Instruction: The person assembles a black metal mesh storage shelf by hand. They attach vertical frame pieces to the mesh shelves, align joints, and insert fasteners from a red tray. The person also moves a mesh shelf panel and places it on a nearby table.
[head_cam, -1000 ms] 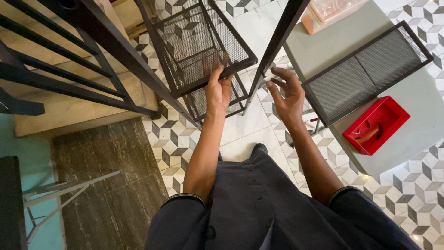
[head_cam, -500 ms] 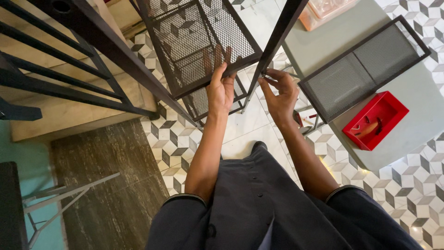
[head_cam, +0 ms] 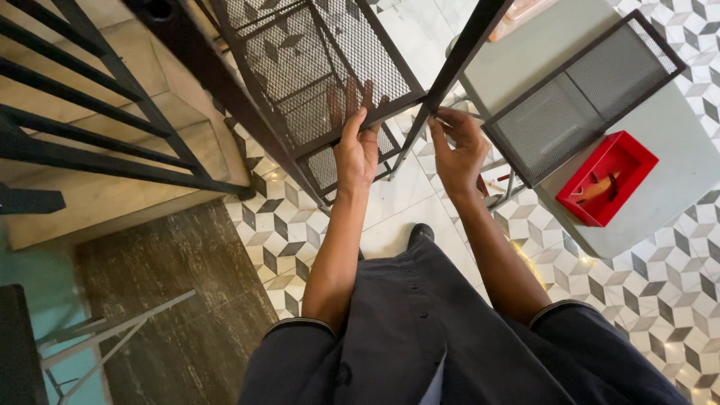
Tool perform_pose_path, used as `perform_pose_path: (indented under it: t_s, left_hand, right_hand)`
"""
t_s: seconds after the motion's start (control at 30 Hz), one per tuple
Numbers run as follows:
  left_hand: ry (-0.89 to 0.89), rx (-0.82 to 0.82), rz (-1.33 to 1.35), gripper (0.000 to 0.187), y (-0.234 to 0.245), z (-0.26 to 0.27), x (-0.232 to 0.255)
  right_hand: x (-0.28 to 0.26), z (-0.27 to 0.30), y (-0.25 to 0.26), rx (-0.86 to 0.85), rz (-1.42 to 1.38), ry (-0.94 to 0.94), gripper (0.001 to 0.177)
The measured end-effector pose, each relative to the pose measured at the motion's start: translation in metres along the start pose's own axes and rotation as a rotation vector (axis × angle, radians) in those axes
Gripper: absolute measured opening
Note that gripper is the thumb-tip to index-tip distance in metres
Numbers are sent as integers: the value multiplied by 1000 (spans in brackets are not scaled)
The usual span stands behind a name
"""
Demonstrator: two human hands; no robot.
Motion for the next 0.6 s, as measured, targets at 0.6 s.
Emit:
perform_pose_path:
  t_s: [0.6]
  left_hand:
    - [51,6,44,18,-6,2,1]
  right_hand:
    - [-5,5,-9,36,29,-6,14]
Point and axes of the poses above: each hand's wrist, its own z-axis away from the middle knuckle, its own y-axis out of the back of the hand, x = y × z, the point moved 10 cm from there along -z, towards the middle knuckle, and after that the axes turned 14 degrees about x, right-handed, at the moved point
